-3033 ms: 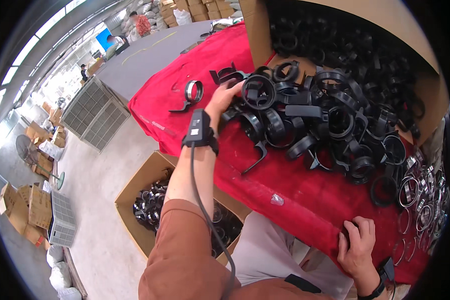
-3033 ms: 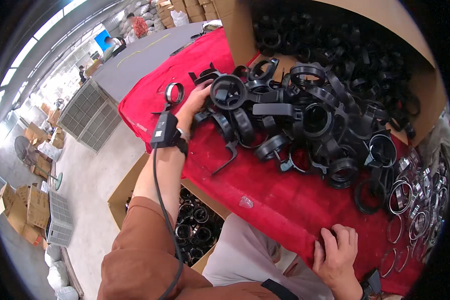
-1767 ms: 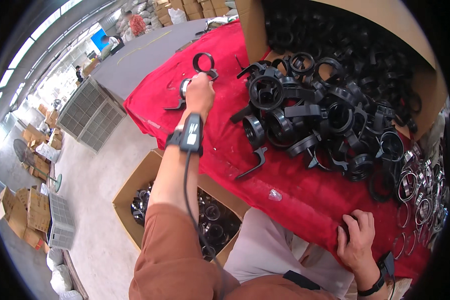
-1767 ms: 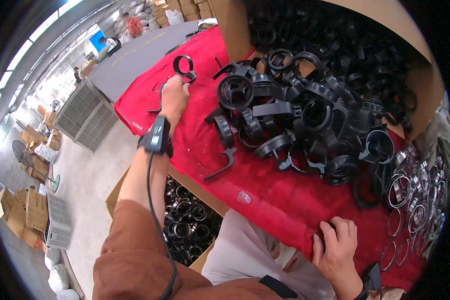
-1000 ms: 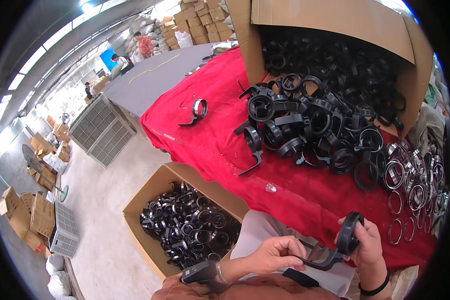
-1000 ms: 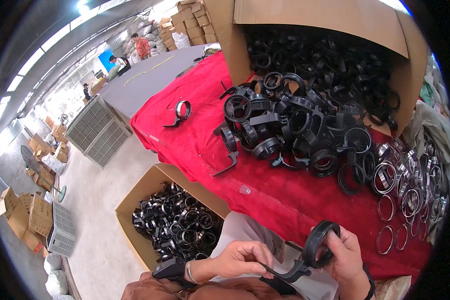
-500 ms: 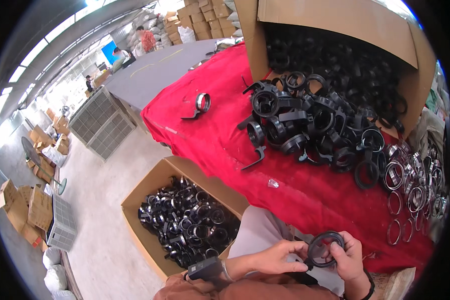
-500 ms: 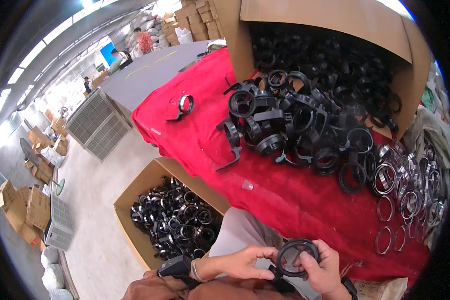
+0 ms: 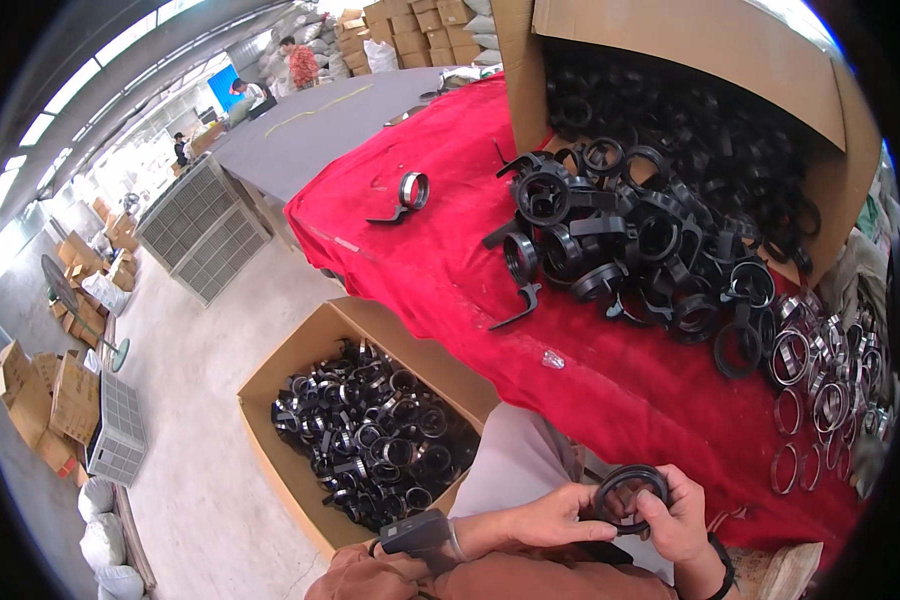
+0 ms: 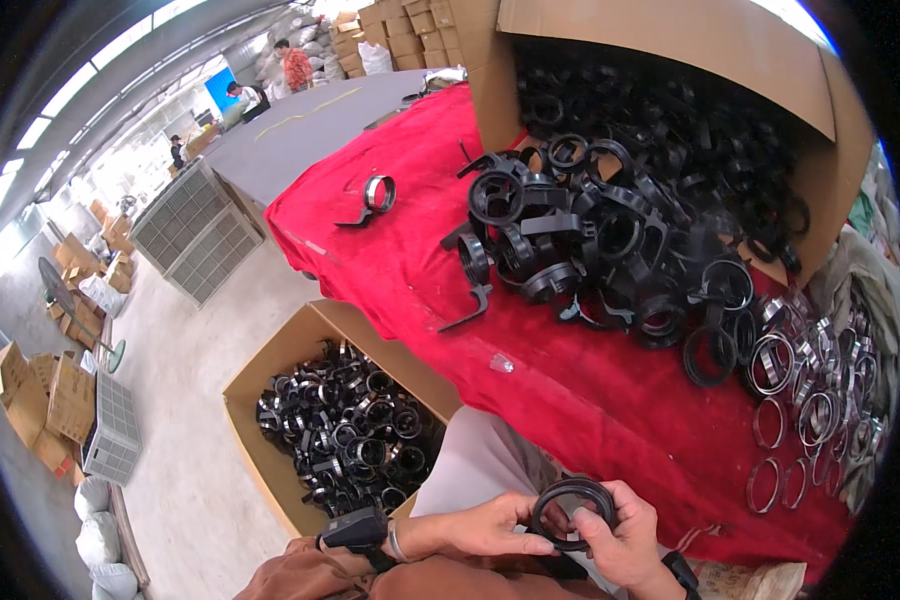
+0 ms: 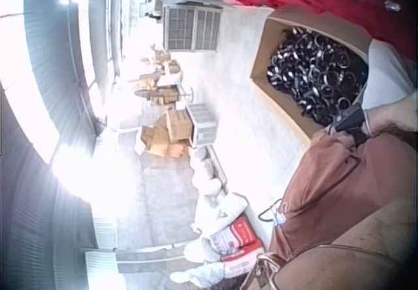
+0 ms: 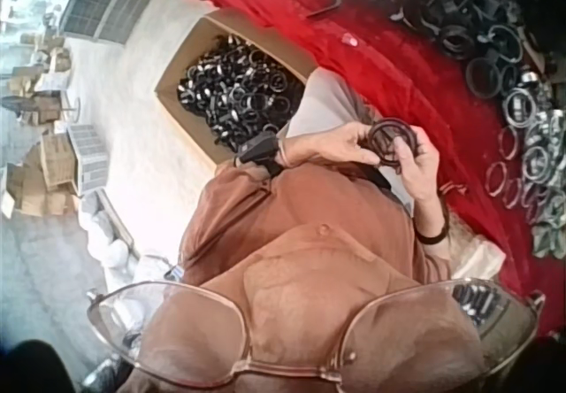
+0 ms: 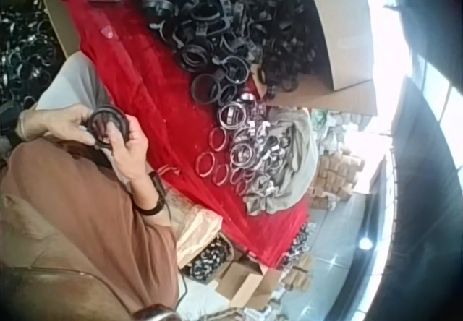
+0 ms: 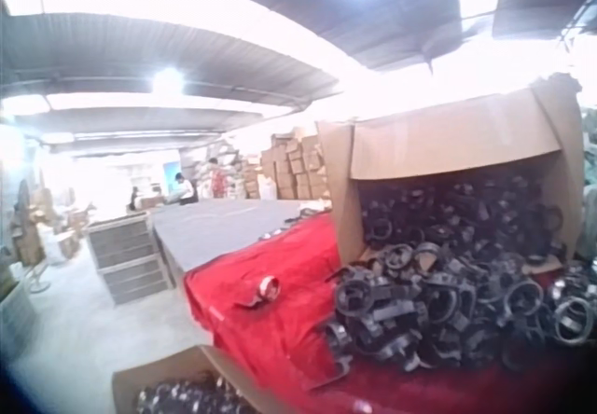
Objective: Sorting and inspecting metal rings and plastic components at a factory workstation.
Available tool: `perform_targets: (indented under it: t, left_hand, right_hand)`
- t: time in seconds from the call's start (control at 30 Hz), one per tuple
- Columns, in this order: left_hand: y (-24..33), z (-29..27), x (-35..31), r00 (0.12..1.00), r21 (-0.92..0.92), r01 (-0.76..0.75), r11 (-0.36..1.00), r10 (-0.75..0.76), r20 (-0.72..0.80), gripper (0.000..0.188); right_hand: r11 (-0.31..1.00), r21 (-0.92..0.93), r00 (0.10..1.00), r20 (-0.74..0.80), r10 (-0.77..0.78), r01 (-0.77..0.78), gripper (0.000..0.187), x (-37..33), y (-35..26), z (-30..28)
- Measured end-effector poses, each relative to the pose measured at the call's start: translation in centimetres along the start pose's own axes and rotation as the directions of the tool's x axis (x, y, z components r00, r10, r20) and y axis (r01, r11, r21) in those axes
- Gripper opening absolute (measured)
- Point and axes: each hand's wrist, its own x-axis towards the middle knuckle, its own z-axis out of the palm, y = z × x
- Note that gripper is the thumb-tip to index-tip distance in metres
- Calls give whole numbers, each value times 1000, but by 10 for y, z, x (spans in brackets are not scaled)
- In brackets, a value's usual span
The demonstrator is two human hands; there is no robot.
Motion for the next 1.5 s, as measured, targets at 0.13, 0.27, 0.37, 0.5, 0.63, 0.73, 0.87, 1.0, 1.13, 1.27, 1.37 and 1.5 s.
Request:
perform_targets:
  t: [0.13,0.27,0.37,0.5,0.63,0.73,0.87,1.0,1.13,1.27,1.37,1.5]
  left_hand:
    - [-8,-3,1,1000,-7,16,1000,-16,10,33]
    - [-2,-1,0,997,-121,67,990,-63,36,31]
    - [-3,1,-1,996,-179,86,980,-80,38,28]
    - [-1,-4,-3,999,77,-51,996,52,-11,39]
    - [48,-44,-9,898,714,-161,682,401,-180,44]
    - [74,-80,-12,446,898,134,420,784,-433,24]
    - [105,-119,-5,451,827,463,319,718,-530,50]
    - [98,-146,23,563,835,550,-1,739,-371,108]
    - [102,-157,57,554,852,506,135,707,-440,131]
    - [118,-149,88,580,760,575,304,503,-641,140]
    - [121,-156,100,580,747,574,337,476,-661,140]
    - [123,-173,110,561,748,535,393,498,-662,138]
  right_hand:
    - [999,27,1000,-2,23,-23,23,1,-1,1]
    - [1000,14,1000,27,-7,7,29,1,-2,1]
    - [999,40,999,34,-27,26,29,0,-1,2]
    - [1000,2,999,11,-31,31,26,0,-3,2]
    - [999,46,997,-78,-19,22,19,0,-2,-10]
    - [998,54,996,-91,15,-10,19,1,-6,-10]
    - [998,58,999,-46,-10,13,20,2,1,-9]
    - [1000,24,999,-44,8,-6,21,0,4,-9]
    - [998,63,999,-37,14,-12,20,-2,5,-11]
    - [998,64,998,-62,20,-16,19,-2,8,-12]
    - [998,58,998,-59,14,-11,20,-1,9,-13]
    - [997,70,997,-62,37,-33,20,0,11,-14]
